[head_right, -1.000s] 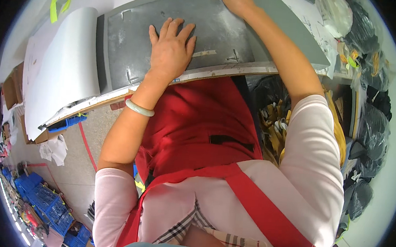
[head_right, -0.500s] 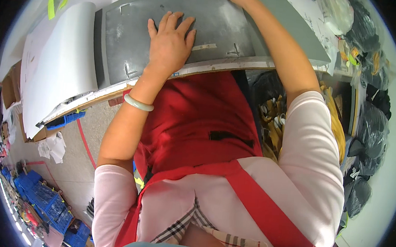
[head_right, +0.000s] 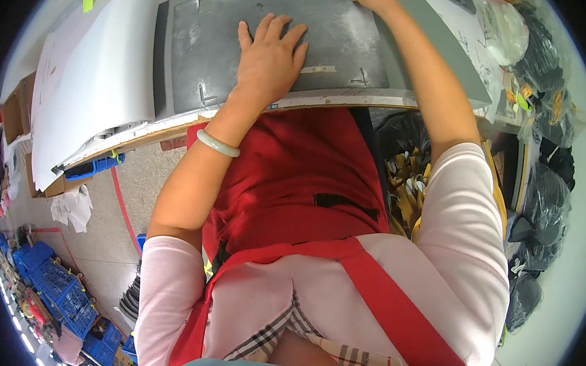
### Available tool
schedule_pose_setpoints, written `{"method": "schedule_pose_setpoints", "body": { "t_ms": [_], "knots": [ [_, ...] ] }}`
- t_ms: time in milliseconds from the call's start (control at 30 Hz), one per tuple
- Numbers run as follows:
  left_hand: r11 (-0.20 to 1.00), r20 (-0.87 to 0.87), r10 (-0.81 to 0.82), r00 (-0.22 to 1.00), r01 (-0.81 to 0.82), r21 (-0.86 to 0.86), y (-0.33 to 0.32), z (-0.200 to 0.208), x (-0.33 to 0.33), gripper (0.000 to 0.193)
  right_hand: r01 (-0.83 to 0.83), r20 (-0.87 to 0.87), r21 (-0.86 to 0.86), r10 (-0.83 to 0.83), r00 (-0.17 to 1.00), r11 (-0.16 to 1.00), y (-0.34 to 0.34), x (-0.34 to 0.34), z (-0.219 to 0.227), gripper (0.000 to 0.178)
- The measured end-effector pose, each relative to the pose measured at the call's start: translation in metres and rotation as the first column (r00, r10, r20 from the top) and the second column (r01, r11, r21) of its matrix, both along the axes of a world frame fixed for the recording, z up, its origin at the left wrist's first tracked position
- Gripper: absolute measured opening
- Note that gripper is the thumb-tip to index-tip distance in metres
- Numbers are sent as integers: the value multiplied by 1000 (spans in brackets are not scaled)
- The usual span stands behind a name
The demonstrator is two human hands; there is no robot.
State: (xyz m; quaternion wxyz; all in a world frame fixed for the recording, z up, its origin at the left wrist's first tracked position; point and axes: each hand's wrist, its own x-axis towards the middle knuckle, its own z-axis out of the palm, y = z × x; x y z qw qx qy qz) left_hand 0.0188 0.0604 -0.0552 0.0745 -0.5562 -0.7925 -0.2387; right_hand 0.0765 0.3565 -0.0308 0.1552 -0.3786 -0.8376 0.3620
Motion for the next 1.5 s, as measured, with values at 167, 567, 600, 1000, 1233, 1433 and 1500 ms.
{"method": "schedule_pose_setpoints", "body": {
  "t_ms": [167,567,600,1000,1233,1433,1500],
  "knots": [
    [1000,-31,15,999,-15,2,-2,-4,-1,36,-151,289,226,82,954,962,-10,-14,15,6],
    [999,-54,6,999,-3,50,0,-4,0,36,-380,-195,-25,368,909,925,-76,-75,13,11],
    [999,-48,8,999,-6,54,-1,-6,-1,36,-438,-164,130,455,875,889,-100,-90,15,12],
    [999,-43,5,999,-3,47,-1,-5,-1,44,-601,189,556,617,764,574,-170,-184,6,10],
    [1000,-18,-12,1000,12,28,2,-2,1,46,-523,35,319,542,840,790,-138,-183,3,7],
    [1000,-41,-3,999,3,11,0,-4,-1,48,-393,-106,-93,383,918,915,-157,-193,0,12],
    [999,-59,13,998,-10,52,2,-4,0,49,-365,-37,-49,363,931,930,-164,-195,2,12]
  ]
}}
